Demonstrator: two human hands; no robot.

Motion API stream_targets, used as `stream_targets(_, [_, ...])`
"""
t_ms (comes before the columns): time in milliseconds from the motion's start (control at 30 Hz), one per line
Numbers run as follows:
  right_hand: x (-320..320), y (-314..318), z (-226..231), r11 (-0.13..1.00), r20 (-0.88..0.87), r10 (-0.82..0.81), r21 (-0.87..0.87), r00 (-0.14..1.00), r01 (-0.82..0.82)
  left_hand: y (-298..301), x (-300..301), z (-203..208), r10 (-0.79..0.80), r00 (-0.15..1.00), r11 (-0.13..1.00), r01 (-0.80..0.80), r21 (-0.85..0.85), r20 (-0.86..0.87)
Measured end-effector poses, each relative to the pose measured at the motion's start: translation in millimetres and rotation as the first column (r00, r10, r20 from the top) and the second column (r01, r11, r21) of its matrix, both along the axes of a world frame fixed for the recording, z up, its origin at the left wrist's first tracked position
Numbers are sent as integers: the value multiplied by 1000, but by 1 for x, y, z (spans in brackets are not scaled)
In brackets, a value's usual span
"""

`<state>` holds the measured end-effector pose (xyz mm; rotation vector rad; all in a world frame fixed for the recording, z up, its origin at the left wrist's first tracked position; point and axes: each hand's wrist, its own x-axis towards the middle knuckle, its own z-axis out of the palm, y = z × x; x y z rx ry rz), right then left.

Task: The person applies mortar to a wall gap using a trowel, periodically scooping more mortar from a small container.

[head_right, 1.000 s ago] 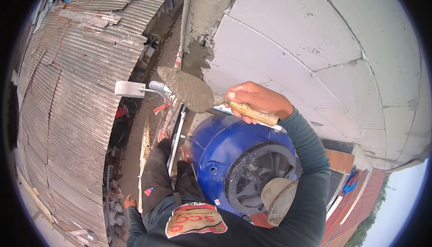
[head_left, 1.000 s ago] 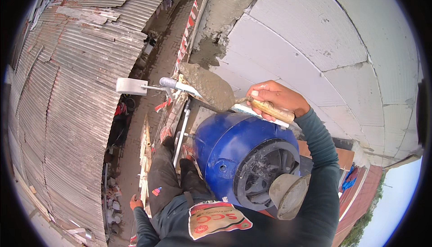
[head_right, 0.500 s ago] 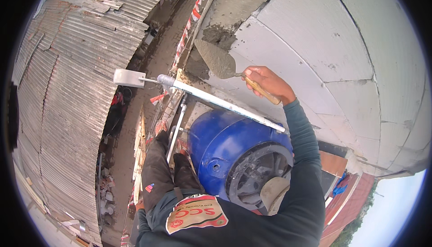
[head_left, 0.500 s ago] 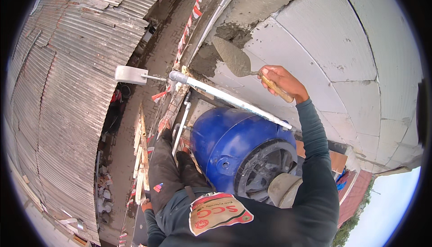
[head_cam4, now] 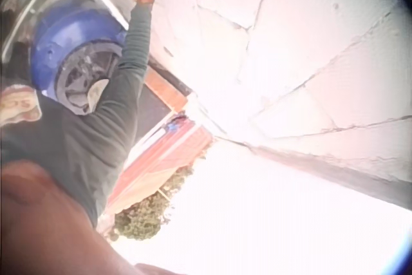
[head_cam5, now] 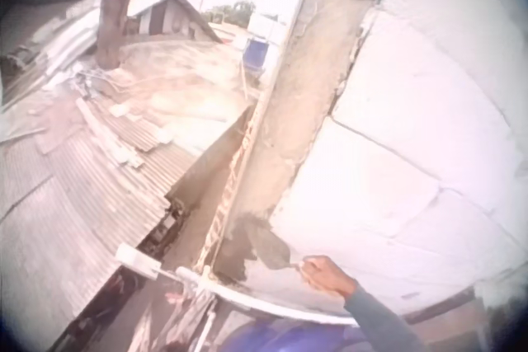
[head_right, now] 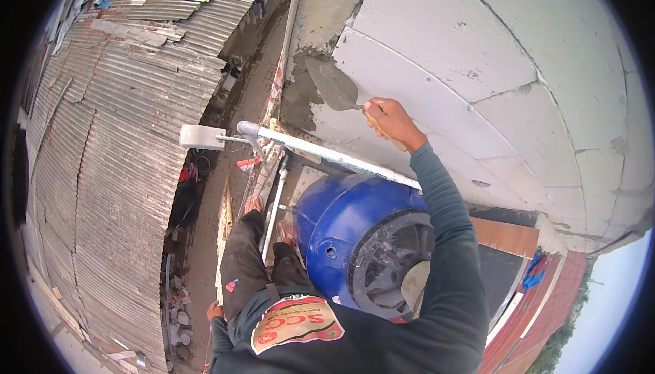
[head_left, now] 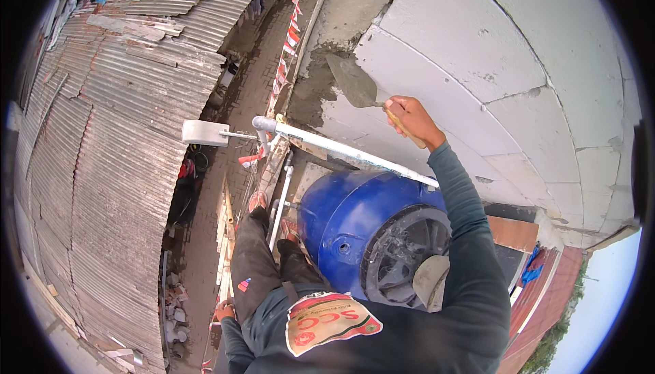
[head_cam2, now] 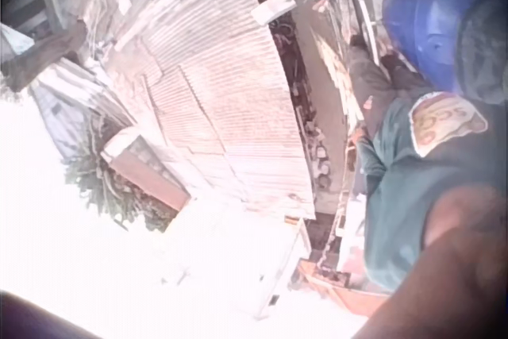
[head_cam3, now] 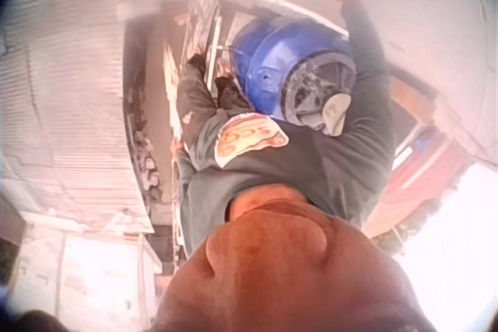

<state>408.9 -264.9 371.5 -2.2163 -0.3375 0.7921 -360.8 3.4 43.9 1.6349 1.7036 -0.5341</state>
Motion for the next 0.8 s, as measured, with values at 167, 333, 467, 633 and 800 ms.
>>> stream_targets(167, [-9, -21, 14, 990, 477, 130, -17, 869, -138, -9, 9, -10, 74, 991, 995, -80, 57, 109])
stream_targets(333, [-53, 14, 61, 964, 179, 216, 117, 960, -239, -1, -4, 6, 132, 980, 985, -146, 96, 147])
stream_targets(467, [-67, 41, 55, 900, -267, 357, 355, 895, -253, 0, -4, 6, 197, 971, 979, -203, 28, 132])
stream_targets(633, [-11, 35, -9, 926, -504, 207, 378, 838, -2, -27, -10, -12, 181, 958, 980, -195, 43, 224])
stream_targets(800, [13, 12, 17, 755, -438, 234, 644, 868, 122, -20, -95, -20, 244, 947, 950, -277, 143, 211])
